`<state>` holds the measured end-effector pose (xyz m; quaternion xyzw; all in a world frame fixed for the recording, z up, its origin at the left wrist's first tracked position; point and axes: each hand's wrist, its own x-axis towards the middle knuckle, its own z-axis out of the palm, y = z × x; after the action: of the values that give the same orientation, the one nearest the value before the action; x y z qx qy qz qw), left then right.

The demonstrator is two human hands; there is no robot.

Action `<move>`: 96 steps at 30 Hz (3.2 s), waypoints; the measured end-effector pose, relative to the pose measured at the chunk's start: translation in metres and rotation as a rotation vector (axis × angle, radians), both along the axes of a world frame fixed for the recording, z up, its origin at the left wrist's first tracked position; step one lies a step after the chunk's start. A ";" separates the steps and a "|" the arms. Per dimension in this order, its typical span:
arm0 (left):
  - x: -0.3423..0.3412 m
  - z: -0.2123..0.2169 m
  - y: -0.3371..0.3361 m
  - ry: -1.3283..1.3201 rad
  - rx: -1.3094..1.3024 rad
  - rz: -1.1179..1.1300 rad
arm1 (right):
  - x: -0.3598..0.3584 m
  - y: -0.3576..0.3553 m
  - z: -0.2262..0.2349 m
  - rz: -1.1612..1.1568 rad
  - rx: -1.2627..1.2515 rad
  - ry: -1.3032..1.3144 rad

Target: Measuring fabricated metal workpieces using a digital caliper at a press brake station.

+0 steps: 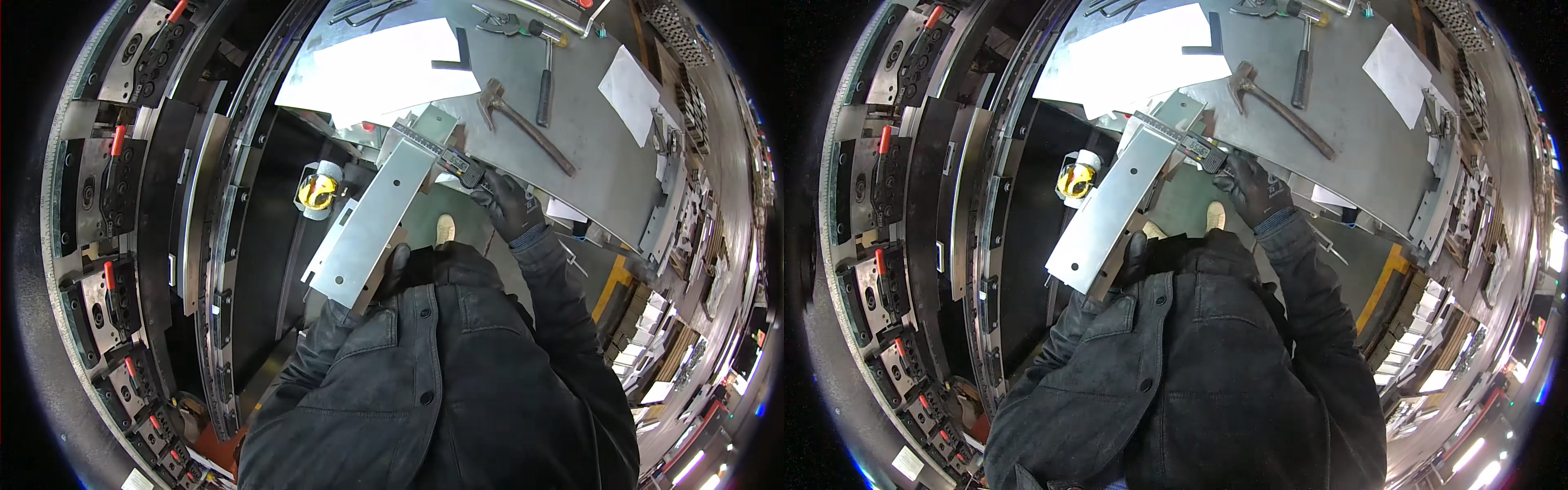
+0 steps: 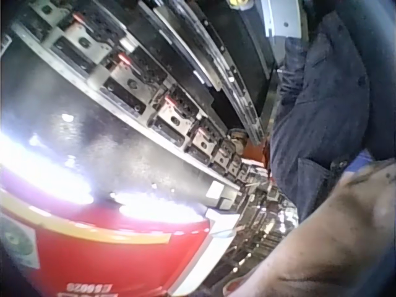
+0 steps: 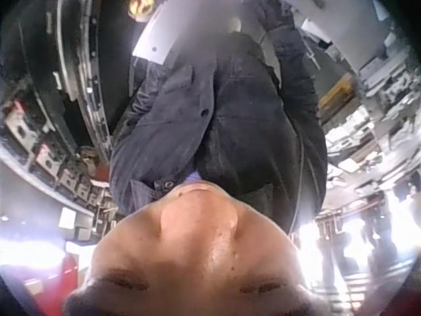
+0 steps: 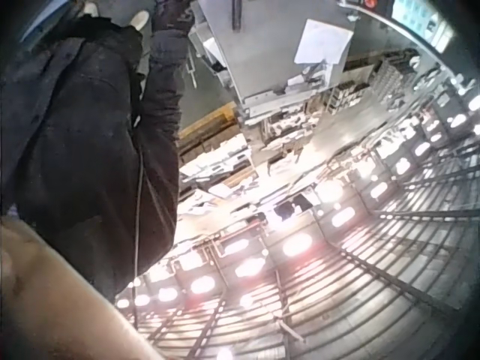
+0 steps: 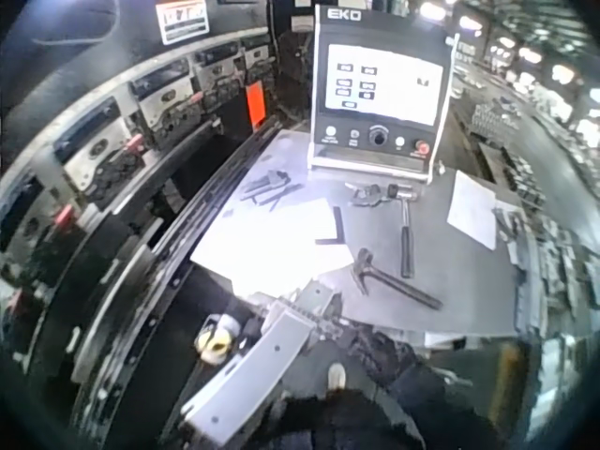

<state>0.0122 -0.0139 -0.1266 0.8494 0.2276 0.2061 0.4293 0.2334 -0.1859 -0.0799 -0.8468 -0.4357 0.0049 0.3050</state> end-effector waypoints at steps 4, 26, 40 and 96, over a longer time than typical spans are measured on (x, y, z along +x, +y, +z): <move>-0.005 -0.018 -0.005 0.049 0.191 0.082 | 0.000 0.004 0.014 -0.014 -0.157 0.107; 0.010 -0.027 0.016 -0.057 -0.047 -0.054 | -0.003 0.006 0.006 -0.065 -0.145 -0.047; -0.006 -0.034 0.018 -0.205 -0.356 -0.025 | 0.000 0.000 -0.012 -0.054 -0.123 0.019; -0.032 -0.077 0.015 -0.762 -1.597 0.199 | -0.001 -0.004 -0.003 -0.009 -0.195 0.070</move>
<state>-0.0195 0.0013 -0.2036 0.1469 0.2180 0.2911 0.9199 0.2327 -0.1895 -0.0832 -0.8738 -0.4183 0.0754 0.2363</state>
